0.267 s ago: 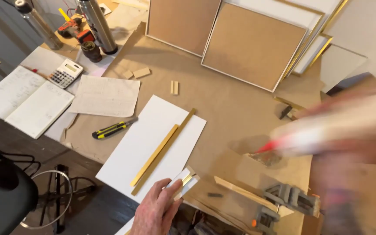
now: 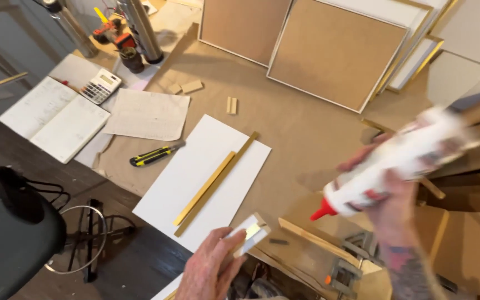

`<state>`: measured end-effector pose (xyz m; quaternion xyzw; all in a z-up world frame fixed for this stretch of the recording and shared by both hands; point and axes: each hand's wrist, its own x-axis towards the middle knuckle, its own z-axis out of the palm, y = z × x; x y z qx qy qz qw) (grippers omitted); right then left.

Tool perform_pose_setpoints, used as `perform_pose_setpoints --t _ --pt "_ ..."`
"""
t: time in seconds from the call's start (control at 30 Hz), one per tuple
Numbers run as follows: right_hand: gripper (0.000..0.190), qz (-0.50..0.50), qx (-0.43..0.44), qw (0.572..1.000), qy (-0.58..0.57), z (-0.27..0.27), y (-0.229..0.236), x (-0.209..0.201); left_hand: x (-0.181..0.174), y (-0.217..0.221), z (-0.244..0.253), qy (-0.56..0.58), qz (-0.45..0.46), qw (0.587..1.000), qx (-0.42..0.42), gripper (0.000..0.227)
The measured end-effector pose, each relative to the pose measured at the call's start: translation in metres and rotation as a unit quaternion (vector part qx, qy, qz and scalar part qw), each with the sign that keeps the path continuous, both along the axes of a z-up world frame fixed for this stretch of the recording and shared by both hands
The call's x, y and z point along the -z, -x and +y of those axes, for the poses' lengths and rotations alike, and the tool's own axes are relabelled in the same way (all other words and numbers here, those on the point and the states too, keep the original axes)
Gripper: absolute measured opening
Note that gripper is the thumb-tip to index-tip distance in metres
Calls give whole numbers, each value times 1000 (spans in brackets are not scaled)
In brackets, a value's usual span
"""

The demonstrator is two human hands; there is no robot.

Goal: Assembling small wooden frames by applying glue to joints and securing them in a corner clamp.

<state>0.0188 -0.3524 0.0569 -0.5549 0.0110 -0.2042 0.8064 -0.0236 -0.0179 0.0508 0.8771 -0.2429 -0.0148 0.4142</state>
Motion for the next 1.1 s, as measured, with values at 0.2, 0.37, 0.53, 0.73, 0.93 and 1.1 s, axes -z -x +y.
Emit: perform_pose_setpoints --t 0.2,0.37,0.53,0.73,0.93,1.1 --pt "66 -87 -65 982 -154 54 1 -83 -20 12 -7 26 10 998 61 39" --pt "67 -30 -62 981 -179 70 -4 -92 -32 18 -10 29 -13 997 76 35" --pt "69 -8 -59 982 -180 74 -5 -95 -28 19 -10 28 -66 993 97 36" --pt "69 -4 -58 983 -175 76 -8 -96 -34 16 -7 18 -43 994 103 36" --pt "71 20 -23 994 -108 86 -11 -103 -29 13 -3 12 -40 994 104 37" --pt "73 18 -64 992 -108 82 -13 -97 -26 12 1 15 -49 994 98 38"
